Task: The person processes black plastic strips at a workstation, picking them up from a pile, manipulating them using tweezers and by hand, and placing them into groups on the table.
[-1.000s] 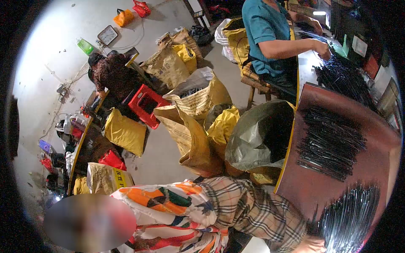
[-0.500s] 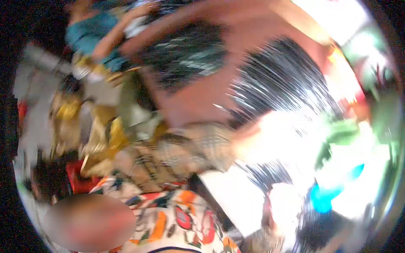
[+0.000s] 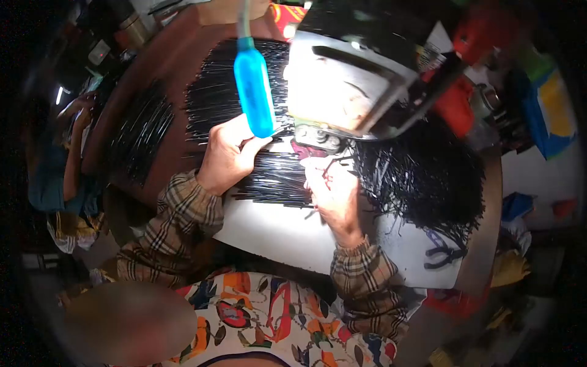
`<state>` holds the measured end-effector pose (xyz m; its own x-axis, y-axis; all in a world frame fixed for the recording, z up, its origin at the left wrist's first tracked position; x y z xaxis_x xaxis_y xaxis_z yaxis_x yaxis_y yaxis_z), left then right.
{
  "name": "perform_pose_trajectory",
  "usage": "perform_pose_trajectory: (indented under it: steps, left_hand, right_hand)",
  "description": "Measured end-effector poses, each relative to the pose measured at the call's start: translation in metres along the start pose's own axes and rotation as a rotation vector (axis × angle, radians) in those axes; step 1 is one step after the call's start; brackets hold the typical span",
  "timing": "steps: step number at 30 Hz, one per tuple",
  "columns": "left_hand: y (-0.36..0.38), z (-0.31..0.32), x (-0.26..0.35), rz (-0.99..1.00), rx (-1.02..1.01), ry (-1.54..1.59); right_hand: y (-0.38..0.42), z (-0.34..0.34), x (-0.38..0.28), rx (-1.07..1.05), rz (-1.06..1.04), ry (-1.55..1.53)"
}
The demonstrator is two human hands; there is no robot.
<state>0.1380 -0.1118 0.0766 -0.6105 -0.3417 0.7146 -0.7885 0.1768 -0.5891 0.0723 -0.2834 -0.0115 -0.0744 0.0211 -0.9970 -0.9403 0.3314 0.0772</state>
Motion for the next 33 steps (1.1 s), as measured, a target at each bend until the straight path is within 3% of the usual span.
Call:
perform_pose_trajectory:
  steps: [2,5,11,33]
  left_hand:
    - [0.002,0.019,-0.003,-0.152,-0.092,0.102]
    - [0.026,0.057,-0.018,-0.597,-0.227,0.525]
    - [0.055,0.086,-0.029,-0.870,-0.264,0.841]
    - [0.066,0.084,-0.040,-0.927,-0.246,0.885]
  right_hand:
    - [-0.005,-0.004,-0.004,0.086,-0.037,0.002]
    - [-0.006,-0.011,-0.011,0.141,-0.109,-0.048]
    - [-0.007,-0.015,-0.004,0.190,-0.107,-0.087]
    - [-0.011,-0.005,0.002,0.162,-0.069,-0.098]
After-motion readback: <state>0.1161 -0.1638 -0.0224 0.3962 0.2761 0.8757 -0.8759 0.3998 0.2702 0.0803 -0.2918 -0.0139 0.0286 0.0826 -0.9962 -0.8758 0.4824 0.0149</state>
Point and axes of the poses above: each hand's wrist, its own y-axis away from the middle knuckle, its own z-axis out of the palm, x = y × z, the point moved 10 cm from there along -y, towards the middle knuckle, and after that the axes turned 11 degrees about x, right-handed, at the moved point
